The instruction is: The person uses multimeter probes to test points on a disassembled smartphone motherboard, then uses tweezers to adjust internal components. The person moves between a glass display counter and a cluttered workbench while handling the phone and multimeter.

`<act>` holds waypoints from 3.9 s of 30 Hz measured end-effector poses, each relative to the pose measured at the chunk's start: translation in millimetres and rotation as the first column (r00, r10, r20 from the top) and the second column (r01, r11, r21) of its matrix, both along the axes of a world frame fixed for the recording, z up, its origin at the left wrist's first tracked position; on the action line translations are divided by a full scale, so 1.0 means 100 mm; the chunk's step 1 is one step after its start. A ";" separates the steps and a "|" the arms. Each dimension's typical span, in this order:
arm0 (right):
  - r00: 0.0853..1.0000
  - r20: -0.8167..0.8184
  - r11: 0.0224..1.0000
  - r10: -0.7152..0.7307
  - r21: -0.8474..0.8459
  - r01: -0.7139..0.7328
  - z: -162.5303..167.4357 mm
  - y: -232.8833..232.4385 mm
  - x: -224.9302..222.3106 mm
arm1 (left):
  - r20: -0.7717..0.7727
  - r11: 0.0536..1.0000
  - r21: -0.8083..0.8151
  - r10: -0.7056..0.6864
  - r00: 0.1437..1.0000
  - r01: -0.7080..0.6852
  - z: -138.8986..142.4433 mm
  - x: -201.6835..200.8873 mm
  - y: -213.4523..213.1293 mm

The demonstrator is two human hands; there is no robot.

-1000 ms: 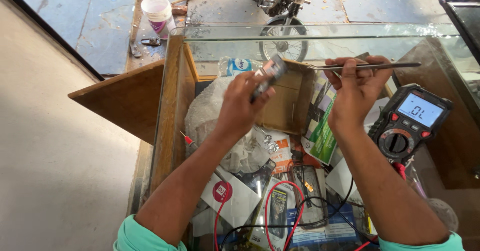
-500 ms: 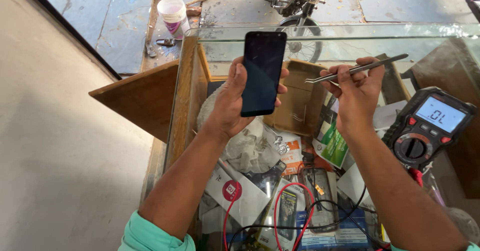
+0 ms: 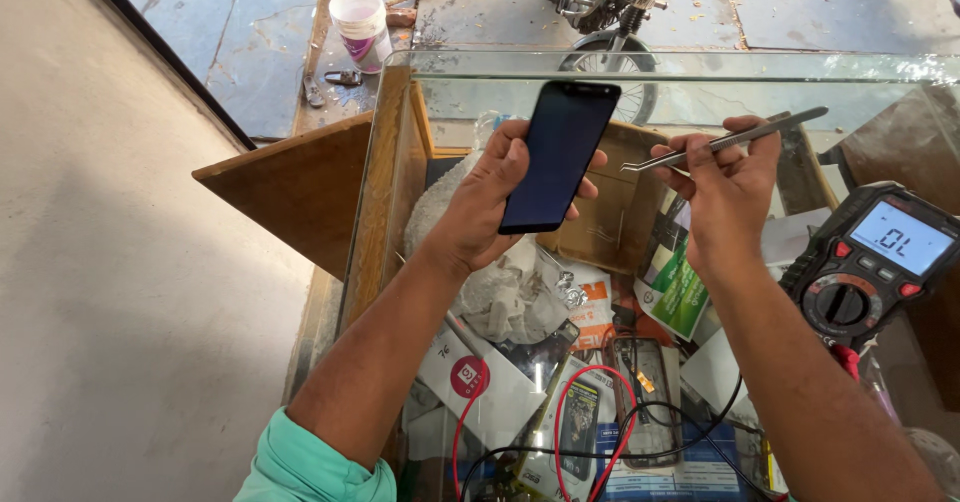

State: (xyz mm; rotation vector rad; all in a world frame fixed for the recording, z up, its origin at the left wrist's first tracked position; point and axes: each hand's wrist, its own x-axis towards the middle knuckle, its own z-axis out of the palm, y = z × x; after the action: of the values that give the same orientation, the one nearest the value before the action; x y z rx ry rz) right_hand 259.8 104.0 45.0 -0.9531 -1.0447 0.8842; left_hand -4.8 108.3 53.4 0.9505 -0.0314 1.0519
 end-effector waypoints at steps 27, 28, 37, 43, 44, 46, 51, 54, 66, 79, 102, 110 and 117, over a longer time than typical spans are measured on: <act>0.991 0.129 0.999 0.029 0.015 -0.031 0.04 -0.05 -0.03 | -0.159 0.926 -0.161 0.316 0.935 -0.340 -0.11 0.14 0.09; 0.993 0.109 0.999 0.035 0.013 -0.037 0.04 -0.05 -0.03 | -0.146 0.933 -0.154 0.304 0.941 -0.325 -0.10 0.14 0.09; 0.813 0.511 0.952 0.281 -0.041 -0.303 0.07 -0.21 -0.12 | -0.073 0.973 -0.065 0.215 0.974 -0.220 -0.09 0.13 0.06; 0.255 0.955 0.893 0.153 -0.023 -0.449 0.21 -0.36 -0.40 | -0.046 0.986 -0.067 0.151 0.988 -0.153 -0.08 0.12 0.01; 0.224 0.962 0.891 0.158 -0.041 -0.452 0.24 -0.38 -0.43 | -0.041 0.987 -0.069 0.144 0.989 -0.147 -0.07 0.12 0.00; 0.200 0.967 0.887 0.155 -0.047 -0.459 0.30 -0.40 -0.48 | -0.028 0.989 -0.060 0.134 0.991 -0.135 -0.05 0.12 0.00; 0.217 0.954 0.909 0.204 -0.103 -0.404 0.38 -0.39 -0.50 | -0.003 0.993 -0.071 0.097 0.995 -0.097 -0.03 0.12 -0.02; 0.222 0.953 0.905 0.205 -0.099 -0.413 0.38 -0.41 -0.51 | 0.005 0.995 -0.060 0.079 0.997 -0.078 -0.03 0.11 -0.02; 0.184 0.971 0.888 0.152 -0.053 -0.456 0.37 -0.46 -0.57 | -0.021 0.997 -0.035 0.066 0.998 -0.067 -0.05 0.10 -0.04; 0.136 0.967 0.832 0.218 -0.111 -0.544 0.38 -0.45 -0.51 | -0.039 0.997 -0.009 0.075 0.996 -0.075 -0.07 0.10 -0.03; -0.107 0.882 0.750 0.458 -0.449 -0.486 0.38 -0.45 -0.55 | -0.064 0.064 0.996 0.998 -0.001 0.063 -0.23 0.14 -0.06; -0.014 0.812 0.566 0.583 -0.419 -0.710 1.37 -0.87 0.05 | -0.134 0.132 0.982 0.991 0.007 0.135 0.08 0.09 -0.32; 0.416 0.882 0.973 0.219 -0.163 -0.166 1.41 -1.64 0.40 | -0.281 0.277 0.955 0.959 0.028 0.102 0.21 -0.03 -1.19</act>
State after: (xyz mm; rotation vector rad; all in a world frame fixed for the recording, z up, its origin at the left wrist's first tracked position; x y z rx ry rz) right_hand 300.0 -60.4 185.7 -1.4237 -2.1172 0.5276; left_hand -7.7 -10.5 74.5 2.6791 1.1639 0.9264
